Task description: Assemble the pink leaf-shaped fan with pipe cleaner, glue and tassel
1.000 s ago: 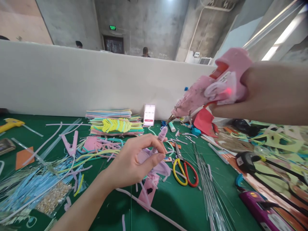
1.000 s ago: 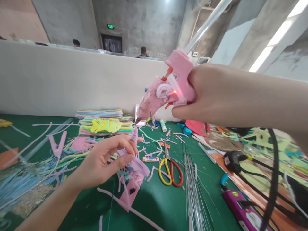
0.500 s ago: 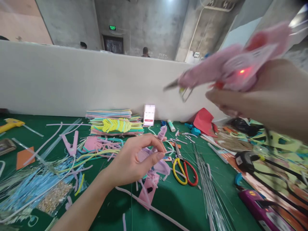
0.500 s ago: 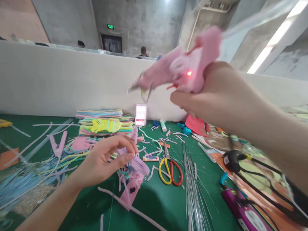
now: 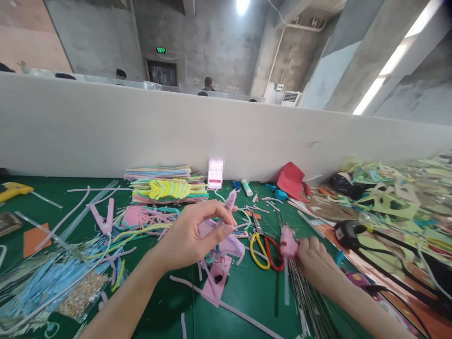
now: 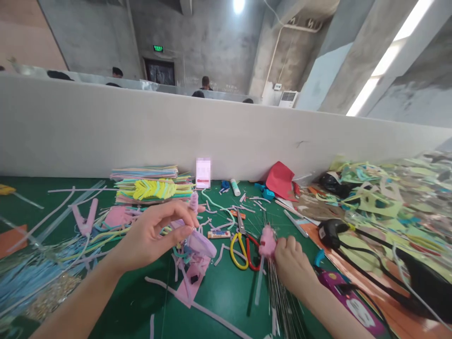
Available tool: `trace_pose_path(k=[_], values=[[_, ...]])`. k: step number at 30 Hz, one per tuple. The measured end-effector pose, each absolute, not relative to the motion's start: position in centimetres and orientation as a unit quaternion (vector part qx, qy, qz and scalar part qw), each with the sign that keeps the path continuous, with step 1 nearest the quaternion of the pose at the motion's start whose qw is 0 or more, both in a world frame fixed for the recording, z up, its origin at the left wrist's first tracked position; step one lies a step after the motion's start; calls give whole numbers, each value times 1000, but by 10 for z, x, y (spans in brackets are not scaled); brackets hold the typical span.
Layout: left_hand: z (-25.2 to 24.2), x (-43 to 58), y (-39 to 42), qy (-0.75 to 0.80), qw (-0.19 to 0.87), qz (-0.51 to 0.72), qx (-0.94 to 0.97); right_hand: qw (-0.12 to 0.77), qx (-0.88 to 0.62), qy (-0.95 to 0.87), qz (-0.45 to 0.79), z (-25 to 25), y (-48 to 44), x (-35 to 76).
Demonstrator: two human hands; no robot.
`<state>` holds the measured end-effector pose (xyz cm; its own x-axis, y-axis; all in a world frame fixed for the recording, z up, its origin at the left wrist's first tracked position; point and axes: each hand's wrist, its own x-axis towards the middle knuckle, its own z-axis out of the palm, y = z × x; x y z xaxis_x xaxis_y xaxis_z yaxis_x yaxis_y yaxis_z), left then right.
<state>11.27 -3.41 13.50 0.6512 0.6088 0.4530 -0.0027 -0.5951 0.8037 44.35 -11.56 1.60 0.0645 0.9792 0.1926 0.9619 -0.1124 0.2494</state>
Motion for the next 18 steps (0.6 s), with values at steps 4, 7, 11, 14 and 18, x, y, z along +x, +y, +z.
trace_pose_path(k=[4,7,11,14,18], values=[[136,109,-38,178,414,347,823,20,715,694,85,34,-114,426],[139,108,-41,170,414,326,832,-212,698,683,21,87,-108,382],[142,107,-44,186,399,315,841,-485,531,667,-195,136,-94,315],[142,105,-43,216,378,321,841,-562,420,640,-312,134,-80,289],[144,94,-40,256,369,288,846,-594,371,604,-381,118,-65,279]])
